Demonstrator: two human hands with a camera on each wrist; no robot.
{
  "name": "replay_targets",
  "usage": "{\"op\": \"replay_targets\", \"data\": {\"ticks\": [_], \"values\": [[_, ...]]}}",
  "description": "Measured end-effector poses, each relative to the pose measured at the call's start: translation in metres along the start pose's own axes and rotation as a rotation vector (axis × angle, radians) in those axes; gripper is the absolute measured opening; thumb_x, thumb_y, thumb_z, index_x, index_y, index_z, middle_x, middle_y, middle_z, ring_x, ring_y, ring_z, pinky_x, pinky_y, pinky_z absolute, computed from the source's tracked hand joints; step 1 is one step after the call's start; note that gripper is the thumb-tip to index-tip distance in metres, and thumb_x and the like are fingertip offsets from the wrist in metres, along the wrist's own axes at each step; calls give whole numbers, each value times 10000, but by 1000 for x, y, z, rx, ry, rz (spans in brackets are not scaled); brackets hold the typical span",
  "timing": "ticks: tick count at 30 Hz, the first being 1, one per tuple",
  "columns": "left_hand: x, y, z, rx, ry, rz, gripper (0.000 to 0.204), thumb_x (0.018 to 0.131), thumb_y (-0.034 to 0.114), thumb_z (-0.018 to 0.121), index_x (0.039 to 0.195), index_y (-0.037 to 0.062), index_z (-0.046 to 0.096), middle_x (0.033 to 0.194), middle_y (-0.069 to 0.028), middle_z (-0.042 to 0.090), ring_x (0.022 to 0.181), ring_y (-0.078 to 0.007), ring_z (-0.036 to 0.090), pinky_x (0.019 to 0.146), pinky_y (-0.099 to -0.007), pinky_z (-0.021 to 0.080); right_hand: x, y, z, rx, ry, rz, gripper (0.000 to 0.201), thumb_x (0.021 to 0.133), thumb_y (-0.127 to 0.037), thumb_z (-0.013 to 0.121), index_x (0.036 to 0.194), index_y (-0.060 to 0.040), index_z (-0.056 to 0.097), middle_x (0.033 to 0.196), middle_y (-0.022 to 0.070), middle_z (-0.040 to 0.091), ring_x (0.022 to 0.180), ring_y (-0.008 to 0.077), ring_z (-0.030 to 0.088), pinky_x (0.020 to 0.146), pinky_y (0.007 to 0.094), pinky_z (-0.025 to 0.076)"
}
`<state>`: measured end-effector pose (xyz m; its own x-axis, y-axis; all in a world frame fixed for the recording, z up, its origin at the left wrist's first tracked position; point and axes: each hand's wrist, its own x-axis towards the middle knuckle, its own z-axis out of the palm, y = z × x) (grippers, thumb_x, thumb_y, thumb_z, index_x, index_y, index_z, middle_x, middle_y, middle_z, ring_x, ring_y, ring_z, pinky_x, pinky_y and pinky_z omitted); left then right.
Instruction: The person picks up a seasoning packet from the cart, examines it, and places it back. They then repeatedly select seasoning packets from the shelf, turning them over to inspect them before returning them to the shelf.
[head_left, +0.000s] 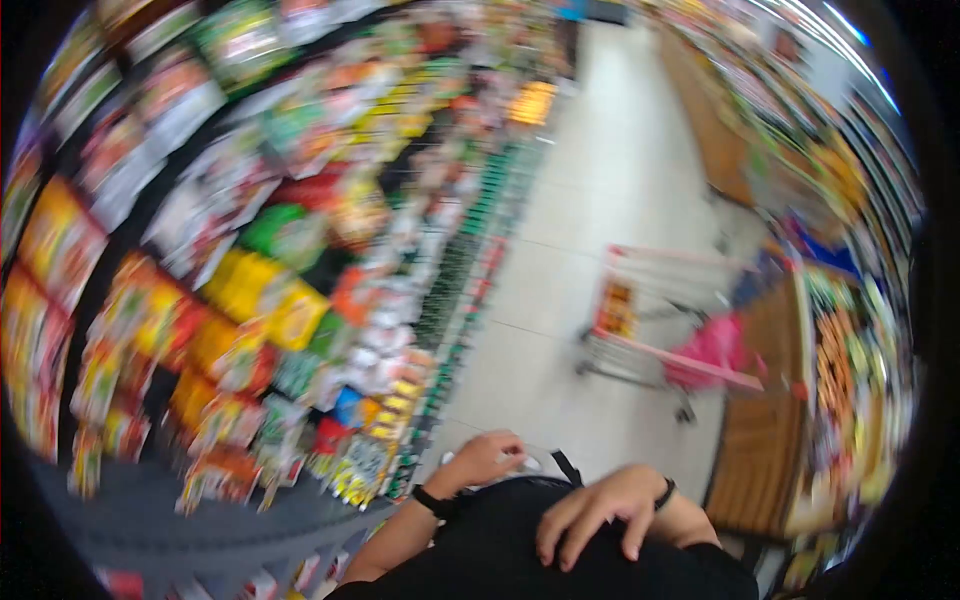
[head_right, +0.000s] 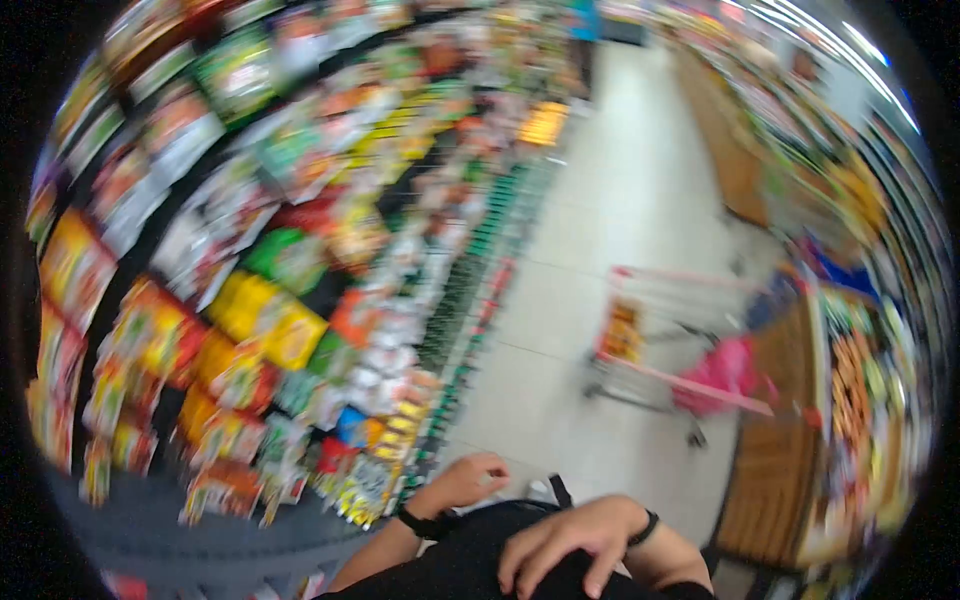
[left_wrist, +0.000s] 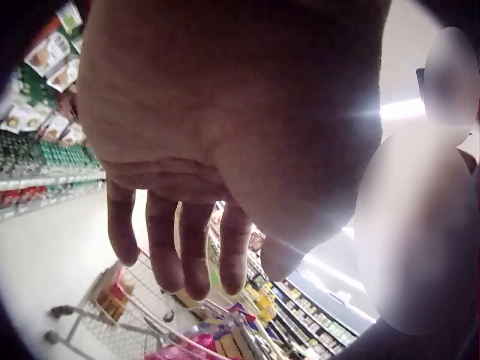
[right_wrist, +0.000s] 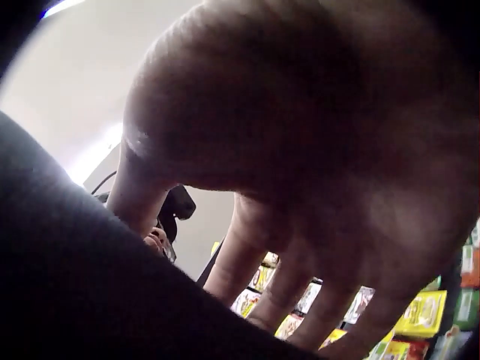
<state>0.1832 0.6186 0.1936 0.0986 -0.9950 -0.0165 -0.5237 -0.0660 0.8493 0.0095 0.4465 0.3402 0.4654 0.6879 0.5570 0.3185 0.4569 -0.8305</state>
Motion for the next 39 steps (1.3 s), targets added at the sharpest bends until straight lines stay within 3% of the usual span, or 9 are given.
{"op": "replay_targets", "data": {"ticks": [3, 10, 15, 17, 22, 24, 28, 31, 39], "values": [[54, 19, 21, -5, -183, 68, 177, 921, 194, 679, 932, 19, 662, 891, -126, 666, 816, -264, 662, 765, -358, 531, -55, -15, 28, -102, 81, 85, 740, 903, -629, 626, 1192, 51, 620, 1236, 247, 561, 1117, 439, 539, 939, 513, 435], [156, 34, 62, 37, -577, 216, 200, 932, 217, 677, 967, 20, 666, 892, -139, 669, 827, -286, 661, 767, -367, 528, -91, -58, 73, -329, 496, -161, 869, 851, -752, 567, 1172, 52, 638, 1229, 263, 559, 1138, 454, 533, 958, 550, 430], [259, 20, 100, -45, -783, 187, 233, 954, 238, 669, 1027, 17, 677, 892, -108, 679, 815, -217, 652, 776, -343, 526, -154, -58, 107, -397, 723, -298, 677, 869, -675, 629, 909, 1, 637, 1004, 164, 587, 1029, 412, 562, 874, 536, 442], [308, -11, 122, -124, -763, 94, 247, 975, 247, 652, 1068, 21, 687, 899, -53, 690, 803, -145, 626, 768, -311, 525, -177, -64, 116, -443, 809, -327, 613, 928, -602, 606, 886, 8, 653, 941, 166, 611, 970, 400, 596, 826, 512, 453], [448, -110, 180, -493, -498, -404, 272, 961, 217, 648, 1133, 8, 678, 890, -61, 700, 809, -165, 646, 736, -328, 523, -232, -82, 104, -512, 1105, -333, 508, 952, -464, 644, 902, 37, 714, 902, 151, 662, 899, 343, 645, 769, 463, 467], [502, -229, 221, -187, -350, -360, 286, 951, 202, 636, 1155, 7, 681, 938, -90, 727, 873, -176, 673, 768, -337, 535, -263, -104, 71, -524, 1282, -331, 488, 949, -434, 656, 950, 49, 723, 900, 155, 668, 873, 337, 640, 762, 446, 470], [554, -285, 235, -122, -409, -507, 337, 930, 205, 633, 1192, -4, 667, 993, -127, 734, 920, -230, 691, 820, -349, 535, -298, -142, 26, -385, 1505, -161, 471, 924, -423, 693, 1001, 42, 720, 949, 168, 662, 907, 343, 623, 791, 452, 476], [576, -272, 256, -94, -451, -596, 463, 911, 227, 650, 1305, -7, 583, 1057, -155, 720, 956, -256, 686, 850, -348, 525, -319, -166, 11, -293, 1718, 74, 453, 887, -409, 730, 1009, 28, 728, 961, 148, 680, 908, 309, 633, 808, 425, 488], [609, -261, 295, 131, -383, -682, 753, 876, 241, 643, 1466, -46, 273, 1281, -338, 581, 1231, -451, 557, 1033, -474, 440, -362, -171, -20, -152, 2086, 120, 486, 830, -400, 751, 979, 63, 721, 948, 185, 692, 897, 312, 647, 803, 408, 501]]}}
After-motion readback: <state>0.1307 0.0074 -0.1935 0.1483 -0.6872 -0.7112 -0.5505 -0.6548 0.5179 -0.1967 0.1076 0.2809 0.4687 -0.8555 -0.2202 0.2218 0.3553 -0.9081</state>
